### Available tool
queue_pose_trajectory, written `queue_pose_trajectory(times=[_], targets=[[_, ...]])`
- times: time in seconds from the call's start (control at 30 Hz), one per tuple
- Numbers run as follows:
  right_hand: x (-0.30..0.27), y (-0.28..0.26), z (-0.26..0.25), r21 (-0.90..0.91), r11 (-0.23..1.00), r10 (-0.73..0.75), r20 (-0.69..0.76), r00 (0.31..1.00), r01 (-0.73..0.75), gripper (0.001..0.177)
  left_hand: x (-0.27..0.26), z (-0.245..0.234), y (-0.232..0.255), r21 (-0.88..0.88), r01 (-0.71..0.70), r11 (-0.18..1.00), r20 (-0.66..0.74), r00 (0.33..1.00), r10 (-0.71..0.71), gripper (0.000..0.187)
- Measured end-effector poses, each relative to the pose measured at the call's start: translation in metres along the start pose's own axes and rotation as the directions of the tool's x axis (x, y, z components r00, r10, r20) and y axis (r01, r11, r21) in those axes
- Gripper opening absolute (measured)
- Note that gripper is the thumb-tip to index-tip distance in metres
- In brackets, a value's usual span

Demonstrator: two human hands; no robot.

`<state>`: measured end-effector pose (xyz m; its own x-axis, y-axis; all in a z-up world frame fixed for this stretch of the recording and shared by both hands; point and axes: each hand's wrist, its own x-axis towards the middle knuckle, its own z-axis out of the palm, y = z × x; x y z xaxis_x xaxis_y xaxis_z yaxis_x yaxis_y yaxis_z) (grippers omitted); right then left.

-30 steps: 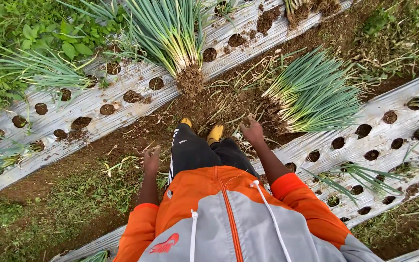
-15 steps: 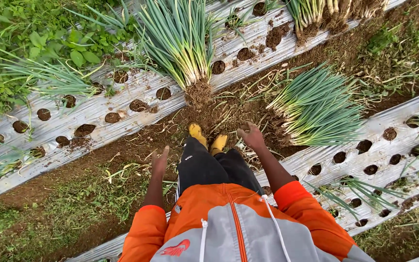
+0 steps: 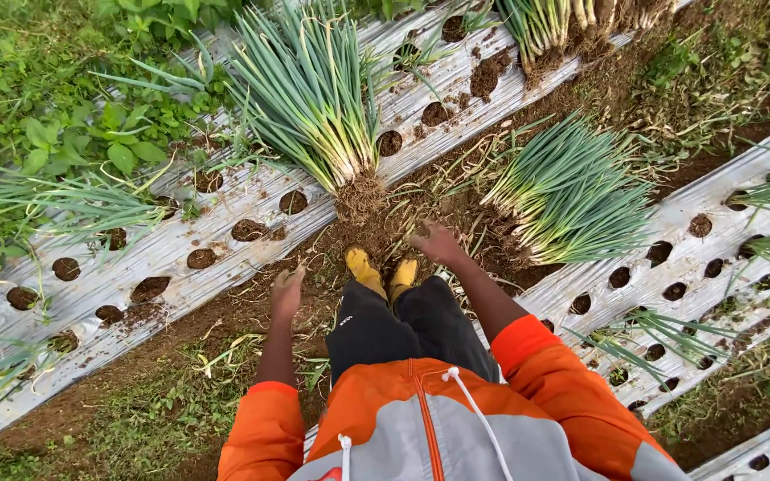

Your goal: The person pulls green onions from holes in a plastic mulch sheet, gathers them into bunches, and arranges them on the ground. The person then sits between the rows to bundle the harvested onions together by hand.

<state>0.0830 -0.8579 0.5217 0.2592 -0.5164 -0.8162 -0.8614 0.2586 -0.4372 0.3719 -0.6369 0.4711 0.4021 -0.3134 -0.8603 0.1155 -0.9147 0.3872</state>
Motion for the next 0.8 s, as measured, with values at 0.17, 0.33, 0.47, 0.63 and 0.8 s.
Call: queue_pose_trajectory(times=[0.17, 0.33, 0.47, 0.63, 0.8], targets=[[-0.021, -0.017, -0.008, 0.16, 0.987, -0.032, 0.015, 0.999, 0.029, 0.102, -0.003, 0.008, 0.034, 0.11, -0.053, 0.993, 0.061, 0.997, 0.046, 0.075], [-0.021, 0.021, -0.015, 0.238, 0.968, -0.054, -0.122, 0.991, 0.082, 0.096, 0.04, 0.025, 0.047, 0.2, -0.165, 0.966, 0.143, 0.98, 0.138, 0.068], [-0.069, 0.028, -0.063, 0.305, 0.952, 0.068, -0.295, 0.953, 0.027, 0.073, 0.045, 0.036, 0.078, 0.19, -0.257, 0.948, 0.207, 0.954, 0.217, 0.068], [-0.05, 0.115, -0.067, 0.751, 0.629, 0.231, -0.428, 0.874, 0.201, 0.071, -0.007, 0.045, 0.125, 0.259, -0.328, 0.908, 0.273, 0.927, 0.256, 0.071], [-0.063, 0.16, -0.06, 0.825, 0.488, 0.298, -0.464, 0.834, 0.284, 0.067, 0.044, 0.058, 0.105, 0.308, -0.385, 0.87, 0.335, 0.9, 0.28, 0.074]])
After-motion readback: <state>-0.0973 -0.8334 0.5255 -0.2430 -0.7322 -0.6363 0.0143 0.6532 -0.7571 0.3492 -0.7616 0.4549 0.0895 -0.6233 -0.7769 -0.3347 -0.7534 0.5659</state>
